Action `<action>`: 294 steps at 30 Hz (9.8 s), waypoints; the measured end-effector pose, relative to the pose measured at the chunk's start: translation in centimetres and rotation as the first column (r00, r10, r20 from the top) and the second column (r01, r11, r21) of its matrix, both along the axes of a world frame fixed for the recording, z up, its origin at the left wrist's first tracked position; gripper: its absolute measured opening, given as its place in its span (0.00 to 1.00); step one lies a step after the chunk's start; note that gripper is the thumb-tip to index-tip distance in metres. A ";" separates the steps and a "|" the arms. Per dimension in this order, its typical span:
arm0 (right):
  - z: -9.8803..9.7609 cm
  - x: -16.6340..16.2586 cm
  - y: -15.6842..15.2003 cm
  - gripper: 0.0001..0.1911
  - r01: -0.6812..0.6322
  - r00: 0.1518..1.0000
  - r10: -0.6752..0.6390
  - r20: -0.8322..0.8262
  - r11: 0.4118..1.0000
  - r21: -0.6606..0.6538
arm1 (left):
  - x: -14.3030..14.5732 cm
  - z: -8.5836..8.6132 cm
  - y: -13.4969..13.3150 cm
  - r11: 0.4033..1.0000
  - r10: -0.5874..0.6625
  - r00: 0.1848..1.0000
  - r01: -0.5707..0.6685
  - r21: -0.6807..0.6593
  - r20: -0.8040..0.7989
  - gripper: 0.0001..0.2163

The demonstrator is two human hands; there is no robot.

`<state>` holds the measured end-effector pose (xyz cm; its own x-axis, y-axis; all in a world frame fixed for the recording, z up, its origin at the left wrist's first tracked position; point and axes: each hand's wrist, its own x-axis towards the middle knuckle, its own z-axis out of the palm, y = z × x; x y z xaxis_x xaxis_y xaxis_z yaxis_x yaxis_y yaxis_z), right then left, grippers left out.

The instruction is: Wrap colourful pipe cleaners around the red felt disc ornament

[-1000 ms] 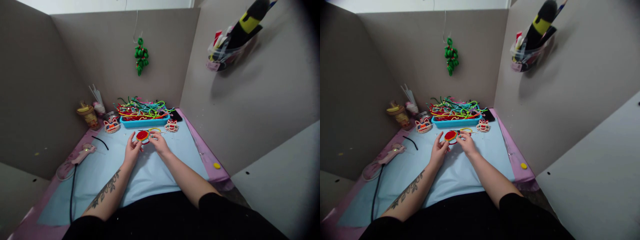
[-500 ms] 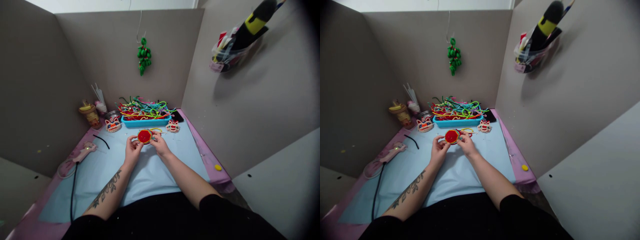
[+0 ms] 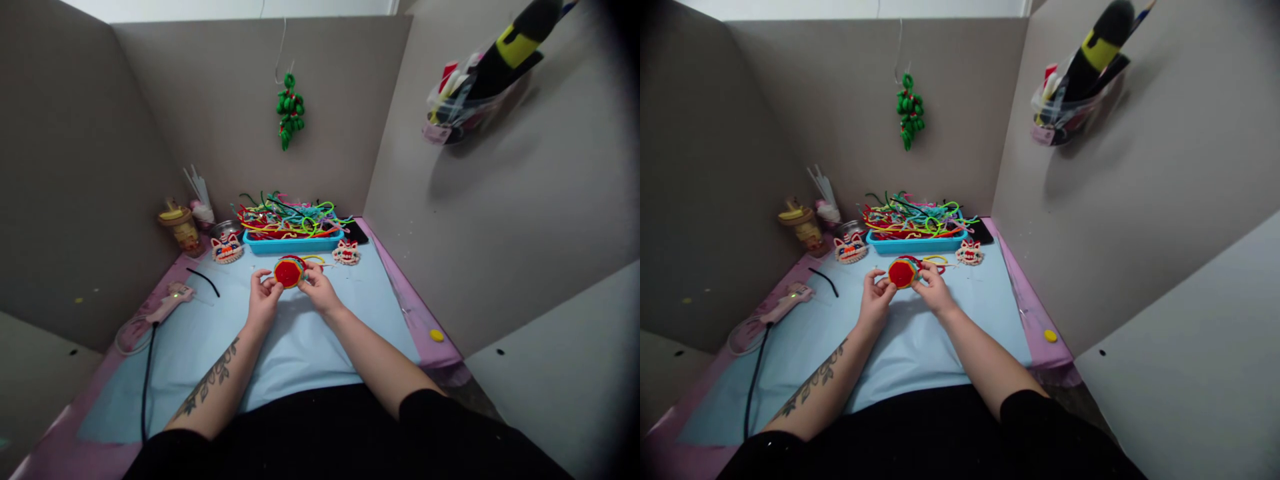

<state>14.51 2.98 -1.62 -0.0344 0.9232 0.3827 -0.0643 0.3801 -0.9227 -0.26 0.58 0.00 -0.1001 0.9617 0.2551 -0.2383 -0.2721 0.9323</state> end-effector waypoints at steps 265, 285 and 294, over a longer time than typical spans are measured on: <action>2.0 0.2 -1.9 0.01 0.101 0.949 -0.145 0.281 0.981 0.167 | -1.4 0.2 0.7 0.954 -0.208 0.968 0.170 -0.249 -0.138 0.15; 1.4 0.5 -1.5 0.02 0.045 0.953 -0.095 0.287 0.983 0.176 | -1.6 0.4 0.7 0.949 -0.218 0.961 0.168 -0.268 -0.169 0.14; 1.0 1.8 -0.1 0.06 -0.034 0.981 0.031 0.193 0.999 0.013 | -2.1 1.2 0.5 0.948 -0.251 0.928 0.179 -0.262 -0.276 0.12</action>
<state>16.32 2.91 -0.62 -0.1391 0.9140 0.3812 0.1020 0.3961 -0.9125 -2.33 1.11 1.21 0.1629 0.9866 0.0115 0.0356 -0.0175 0.9992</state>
